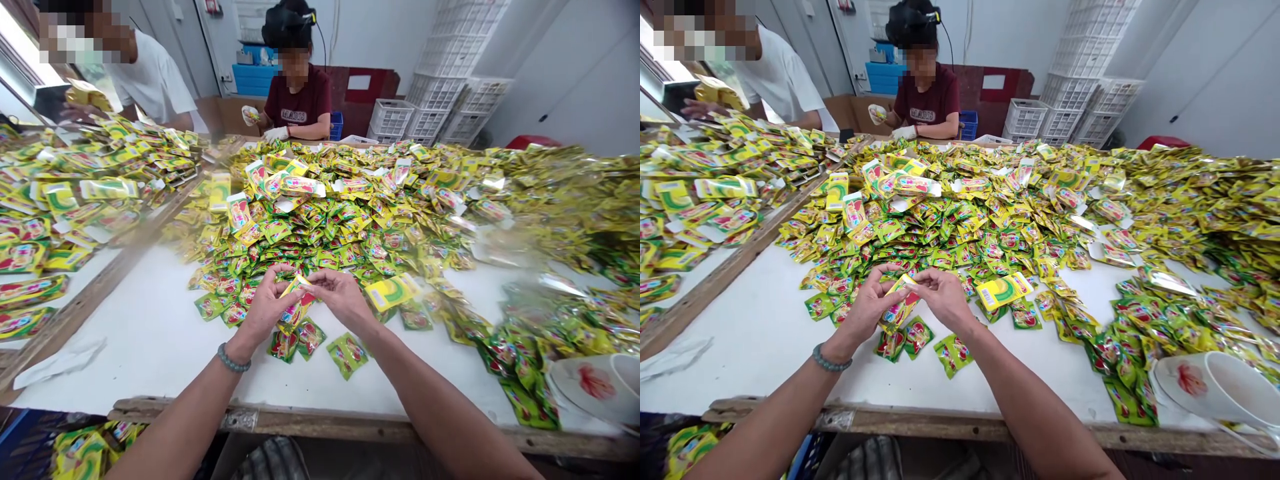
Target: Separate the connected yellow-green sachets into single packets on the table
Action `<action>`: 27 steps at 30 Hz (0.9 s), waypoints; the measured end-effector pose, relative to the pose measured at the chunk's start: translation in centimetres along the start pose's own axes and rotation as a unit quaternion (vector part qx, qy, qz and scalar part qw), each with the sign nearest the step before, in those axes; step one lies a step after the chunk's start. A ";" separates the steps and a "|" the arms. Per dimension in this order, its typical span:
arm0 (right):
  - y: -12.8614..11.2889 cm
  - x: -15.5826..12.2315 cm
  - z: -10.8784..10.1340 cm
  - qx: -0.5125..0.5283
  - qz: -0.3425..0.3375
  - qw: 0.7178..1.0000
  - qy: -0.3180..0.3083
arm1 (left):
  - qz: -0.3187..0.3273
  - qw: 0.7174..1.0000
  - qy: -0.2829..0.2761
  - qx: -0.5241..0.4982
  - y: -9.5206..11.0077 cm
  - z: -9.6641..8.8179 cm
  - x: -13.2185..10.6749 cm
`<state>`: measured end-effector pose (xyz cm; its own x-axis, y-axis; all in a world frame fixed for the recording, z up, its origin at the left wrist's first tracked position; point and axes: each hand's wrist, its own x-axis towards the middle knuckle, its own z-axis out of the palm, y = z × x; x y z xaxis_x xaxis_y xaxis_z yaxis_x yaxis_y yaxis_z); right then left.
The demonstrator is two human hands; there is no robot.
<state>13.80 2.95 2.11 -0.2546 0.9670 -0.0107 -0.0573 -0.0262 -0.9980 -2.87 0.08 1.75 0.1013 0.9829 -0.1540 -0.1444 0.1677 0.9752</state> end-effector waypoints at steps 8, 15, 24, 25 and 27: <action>-0.5 0.0 -1.6 0.021 0.067 0.997 -0.040 | 0.001 0.999 -0.033 -0.001 0.3 -0.2 0.0; -1.0 -1.4 0.1 -0.089 -0.071 0.993 -0.033 | 0.009 0.999 0.010 -0.035 0.6 -0.6 -0.2; -1.1 -2.1 2.7 -0.223 -0.124 0.967 -0.017 | 0.031 0.999 0.005 0.026 1.6 -1.2 -0.2; -1.1 -2.3 2.3 -0.252 -0.131 0.958 -0.036 | 0.028 0.996 0.001 0.083 2.2 -2.1 -0.7; -1.2 -2.9 0.3 -0.312 -0.140 0.939 -0.044 | 0.032 0.967 -0.017 0.252 3.8 -4.8 -2.6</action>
<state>14.28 0.11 3.34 -0.3944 0.8883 0.2353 0.4360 0.4063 -0.8030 -8.38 -1.47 5.12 0.1407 0.9855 -0.0945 0.3457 0.0405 0.9375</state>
